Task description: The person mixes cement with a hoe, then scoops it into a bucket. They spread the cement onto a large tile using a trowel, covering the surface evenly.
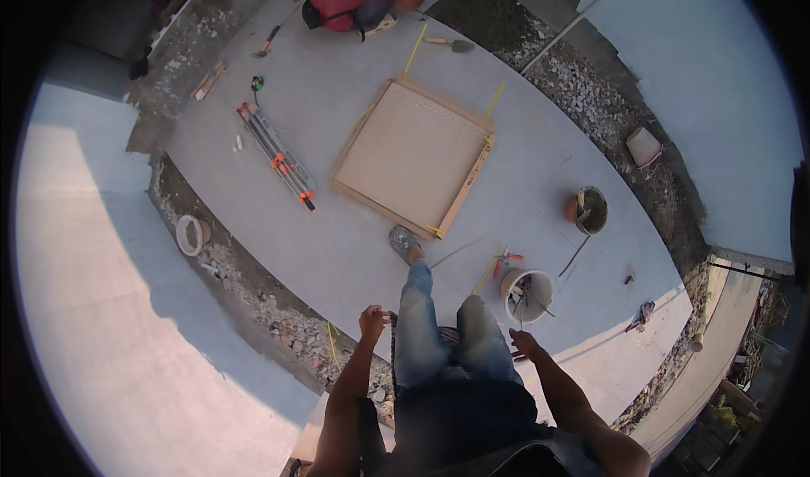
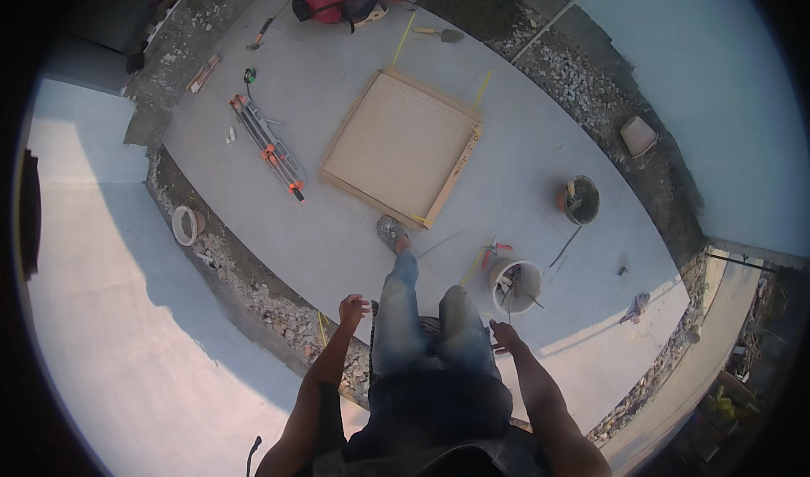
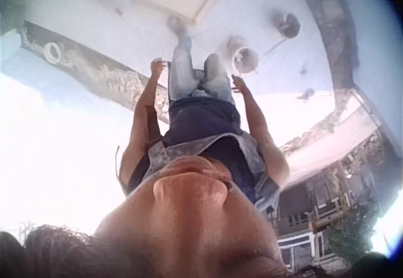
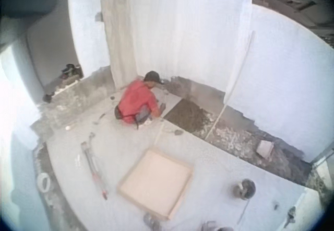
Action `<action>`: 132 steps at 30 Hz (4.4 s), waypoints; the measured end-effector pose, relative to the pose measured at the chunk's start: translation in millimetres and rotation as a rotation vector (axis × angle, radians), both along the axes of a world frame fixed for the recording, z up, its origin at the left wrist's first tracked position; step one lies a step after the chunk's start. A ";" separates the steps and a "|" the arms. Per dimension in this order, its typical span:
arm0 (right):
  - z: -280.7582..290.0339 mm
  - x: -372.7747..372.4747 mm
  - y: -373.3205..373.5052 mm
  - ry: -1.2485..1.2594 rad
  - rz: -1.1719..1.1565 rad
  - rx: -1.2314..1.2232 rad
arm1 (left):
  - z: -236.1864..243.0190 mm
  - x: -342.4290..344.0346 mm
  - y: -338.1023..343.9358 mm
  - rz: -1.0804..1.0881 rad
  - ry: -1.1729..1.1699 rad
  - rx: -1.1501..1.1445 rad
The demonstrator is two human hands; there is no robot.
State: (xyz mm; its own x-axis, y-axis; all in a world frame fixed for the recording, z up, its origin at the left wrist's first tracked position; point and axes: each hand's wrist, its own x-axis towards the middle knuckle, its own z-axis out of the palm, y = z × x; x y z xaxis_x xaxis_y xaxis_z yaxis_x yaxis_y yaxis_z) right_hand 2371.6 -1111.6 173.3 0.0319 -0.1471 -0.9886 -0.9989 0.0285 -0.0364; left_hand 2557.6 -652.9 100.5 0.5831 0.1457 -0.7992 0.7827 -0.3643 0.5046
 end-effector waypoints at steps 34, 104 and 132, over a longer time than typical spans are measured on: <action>-599.7 392.1 -41.8 -1.085 0.920 -0.606 | -518.8 198.9 -157.1 -0.606 -0.450 0.128; -487.7 185.7 -289.0 -0.826 -0.456 0.057 | -333.2 431.7 -255.8 -1.183 0.220 -0.308; -348.4 332.9 -265.8 0.014 0.117 -0.208 | -466.0 288.4 -585.1 -0.613 -0.849 -0.607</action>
State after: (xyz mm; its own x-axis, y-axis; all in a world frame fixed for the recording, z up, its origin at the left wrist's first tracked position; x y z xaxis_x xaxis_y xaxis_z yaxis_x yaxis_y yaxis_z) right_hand 2704.5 -1377.4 -175.1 0.0469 -0.3433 -0.9380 -0.9954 -0.0943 -0.0152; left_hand 2846.1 -1237.9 -365.5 0.7959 -0.6047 0.0290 -0.1000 -0.0841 0.9914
